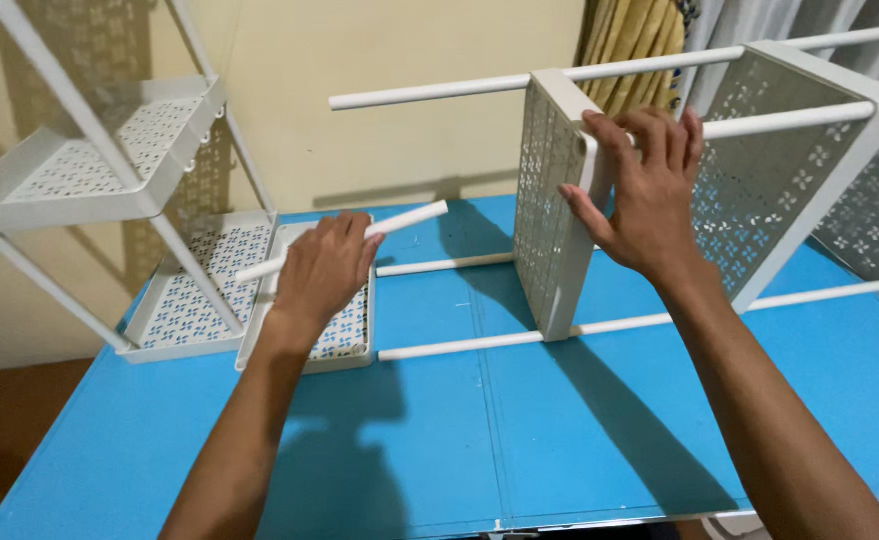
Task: The person assembles a white plastic shelving unit by inserting rods into frame connectors and attaching perforated shelves. They repeatedly insert and remove rods and shelves to fit them into the frame on a blue table.
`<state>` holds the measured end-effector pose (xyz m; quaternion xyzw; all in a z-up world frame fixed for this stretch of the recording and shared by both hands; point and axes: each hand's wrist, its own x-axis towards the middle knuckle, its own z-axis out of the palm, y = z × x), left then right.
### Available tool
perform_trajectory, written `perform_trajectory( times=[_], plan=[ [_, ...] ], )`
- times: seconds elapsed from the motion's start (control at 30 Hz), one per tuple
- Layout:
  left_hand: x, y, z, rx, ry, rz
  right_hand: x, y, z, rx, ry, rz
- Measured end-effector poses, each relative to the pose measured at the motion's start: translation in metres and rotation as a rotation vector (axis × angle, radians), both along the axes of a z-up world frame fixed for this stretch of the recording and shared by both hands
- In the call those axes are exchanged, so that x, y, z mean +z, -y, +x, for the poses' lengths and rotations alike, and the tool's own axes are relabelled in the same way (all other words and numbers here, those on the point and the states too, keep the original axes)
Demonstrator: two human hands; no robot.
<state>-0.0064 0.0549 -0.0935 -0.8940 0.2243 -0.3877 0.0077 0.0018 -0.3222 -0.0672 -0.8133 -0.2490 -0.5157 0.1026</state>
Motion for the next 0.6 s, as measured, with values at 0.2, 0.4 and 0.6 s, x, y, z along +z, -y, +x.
perform_trajectory(
  times=[0.2,0.4,0.6],
  plan=[
    [-0.062,-0.026,-0.003,0.098,-0.149,0.021,-0.015,-0.009,0.001,-0.047,-0.028,0.063],
    [-0.100,-0.054,-0.008,0.127,-0.274,-0.103,-0.019,-0.007,0.004,-0.047,-0.051,0.068],
    [-0.116,-0.070,-0.005,0.228,-0.439,-0.290,-0.029,-0.004,0.011,-0.063,-0.067,0.093]
  ],
)
